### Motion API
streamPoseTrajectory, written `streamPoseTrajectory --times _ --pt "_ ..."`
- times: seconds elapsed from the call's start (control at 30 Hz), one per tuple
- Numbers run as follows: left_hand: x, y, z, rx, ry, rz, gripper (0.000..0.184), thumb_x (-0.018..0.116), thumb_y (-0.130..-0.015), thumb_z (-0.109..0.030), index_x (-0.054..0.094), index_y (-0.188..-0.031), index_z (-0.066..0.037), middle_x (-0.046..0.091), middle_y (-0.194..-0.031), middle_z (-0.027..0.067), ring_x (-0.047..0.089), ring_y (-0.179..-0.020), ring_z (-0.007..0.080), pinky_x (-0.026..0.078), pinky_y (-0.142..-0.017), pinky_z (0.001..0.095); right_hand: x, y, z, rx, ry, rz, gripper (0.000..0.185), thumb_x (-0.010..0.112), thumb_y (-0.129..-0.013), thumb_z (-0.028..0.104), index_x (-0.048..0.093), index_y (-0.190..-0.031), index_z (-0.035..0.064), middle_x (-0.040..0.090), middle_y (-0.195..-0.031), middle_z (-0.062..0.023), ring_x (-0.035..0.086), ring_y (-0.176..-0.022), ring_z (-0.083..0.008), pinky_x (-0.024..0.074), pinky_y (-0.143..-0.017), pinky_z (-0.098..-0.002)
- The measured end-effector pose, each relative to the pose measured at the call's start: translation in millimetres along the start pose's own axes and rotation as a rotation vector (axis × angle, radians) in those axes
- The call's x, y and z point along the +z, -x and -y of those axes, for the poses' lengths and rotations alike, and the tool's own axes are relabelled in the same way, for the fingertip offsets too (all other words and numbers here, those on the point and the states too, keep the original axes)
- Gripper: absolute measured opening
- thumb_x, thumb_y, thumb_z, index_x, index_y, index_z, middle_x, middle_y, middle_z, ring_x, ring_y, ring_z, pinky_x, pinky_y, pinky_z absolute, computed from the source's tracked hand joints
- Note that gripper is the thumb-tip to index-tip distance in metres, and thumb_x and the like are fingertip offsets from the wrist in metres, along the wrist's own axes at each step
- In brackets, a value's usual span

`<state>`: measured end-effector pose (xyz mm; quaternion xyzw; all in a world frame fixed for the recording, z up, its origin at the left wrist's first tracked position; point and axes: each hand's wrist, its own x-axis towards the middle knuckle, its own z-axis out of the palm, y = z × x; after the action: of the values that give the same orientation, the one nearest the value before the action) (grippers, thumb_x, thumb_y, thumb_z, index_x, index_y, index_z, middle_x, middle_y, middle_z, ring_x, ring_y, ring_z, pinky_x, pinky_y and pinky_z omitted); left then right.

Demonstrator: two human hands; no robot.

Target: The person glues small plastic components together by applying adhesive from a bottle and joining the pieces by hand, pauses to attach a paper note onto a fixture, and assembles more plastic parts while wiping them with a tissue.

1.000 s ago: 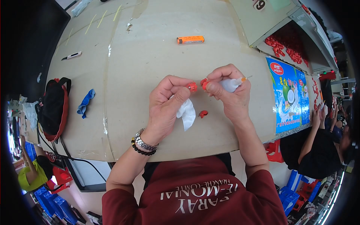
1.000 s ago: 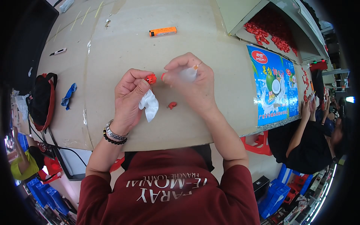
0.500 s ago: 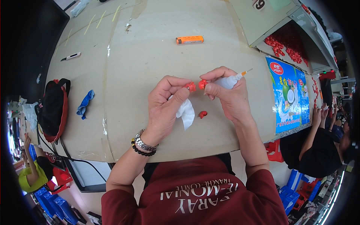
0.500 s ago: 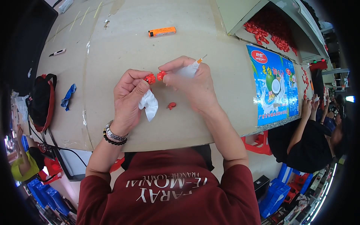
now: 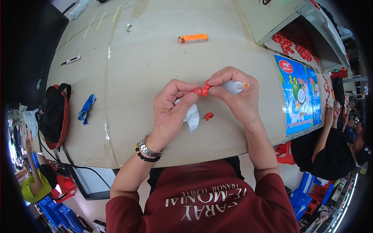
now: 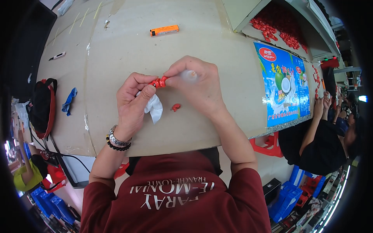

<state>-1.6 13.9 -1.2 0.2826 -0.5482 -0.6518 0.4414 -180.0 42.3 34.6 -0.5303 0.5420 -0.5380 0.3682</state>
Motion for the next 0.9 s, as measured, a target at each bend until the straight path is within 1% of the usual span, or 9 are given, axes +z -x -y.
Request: streamPoseTrajectory --times 0.23,0.47,0.53,0.6,0.63,0.73,0.9 --pt "-1 0 4 -0.025 0.004 0.005 0.013 0.059 -0.093 -0.004 0.061 -0.104 0.001 0.068 -0.089 0.0042 0.052 -0.071 0.0002 0.040 -0.059 0.0171 0 -2 -4 -0.117 0.058 0.018 0.015 0.072 -0.068 -0.010 0.065 -0.075 0.0010 0.066 -0.077 -0.0051 0.064 -0.073 -0.0145 0.0515 -0.067 -0.0259" --pt "-2 1 2 -0.001 -0.063 -0.009 0.010 0.061 -0.091 -0.003 0.063 -0.100 0.001 0.068 -0.086 0.0035 0.055 -0.072 0.0017 0.043 -0.061 0.0183 1 -2 -8 -0.179 0.106 0.055 0.017 0.073 -0.066 -0.011 0.064 -0.072 0.0014 0.065 -0.074 -0.0045 0.063 -0.070 -0.0147 0.0508 -0.061 -0.0260" --pt "-2 1 4 0.091 -0.158 -0.018 0.009 0.062 -0.090 -0.003 0.064 -0.098 0.001 0.069 -0.084 0.0031 0.057 -0.072 0.0028 0.045 -0.063 0.0191 2 -1 -11 -0.174 0.106 0.050 0.017 0.073 -0.066 -0.011 0.063 -0.072 0.0014 0.064 -0.073 -0.0044 0.063 -0.069 -0.0147 0.0506 -0.060 -0.0261" --pt "-2 1 7 0.114 -0.172 -0.028 0.009 0.062 -0.089 -0.002 0.065 -0.097 0.001 0.069 -0.082 0.0032 0.057 -0.071 0.0032 0.045 -0.062 0.0193 4 -1 -12 -0.168 0.105 0.045 0.017 0.074 -0.066 -0.011 0.063 -0.071 0.0015 0.064 -0.072 -0.0043 0.063 -0.068 -0.0147 0.0505 -0.060 -0.0263" --pt "-2 1 8 0.138 -0.187 -0.040 0.008 0.063 -0.089 -0.002 0.066 -0.096 0.001 0.069 -0.081 0.0033 0.058 -0.071 0.0037 0.046 -0.062 0.0195 5 0 -13 -0.199 0.117 0.041 0.018 0.074 -0.065 -0.010 0.062 -0.071 0.0016 0.063 -0.072 -0.0042 0.063 -0.067 -0.0146 0.0503 -0.059 -0.0262" --pt "-3 1 7 0.168 -0.248 -0.046 0.008 0.063 -0.088 -0.001 0.067 -0.095 0.001 0.069 -0.079 0.0036 0.058 -0.069 0.0043 0.046 -0.061 0.0199 6 0 -14 -0.241 0.133 0.034 0.020 0.076 -0.064 -0.010 0.061 -0.070 0.0019 0.063 -0.071 -0.0039 0.062 -0.066 -0.0147 0.0498 -0.057 -0.0260" --pt "-2 0 10 0.195 -0.258 -0.058 0.008 0.063 -0.087 0.001 0.068 -0.093 0.001 0.070 -0.079 0.0040 0.059 -0.069 0.0045 0.046 -0.061 0.0201 7 0 -16 -0.278 0.176 0.023 0.021 0.076 -0.063 -0.010 0.060 -0.070 0.0023 0.062 -0.070 -0.0035 0.062 -0.064 -0.0148 0.0489 -0.055 -0.0260"
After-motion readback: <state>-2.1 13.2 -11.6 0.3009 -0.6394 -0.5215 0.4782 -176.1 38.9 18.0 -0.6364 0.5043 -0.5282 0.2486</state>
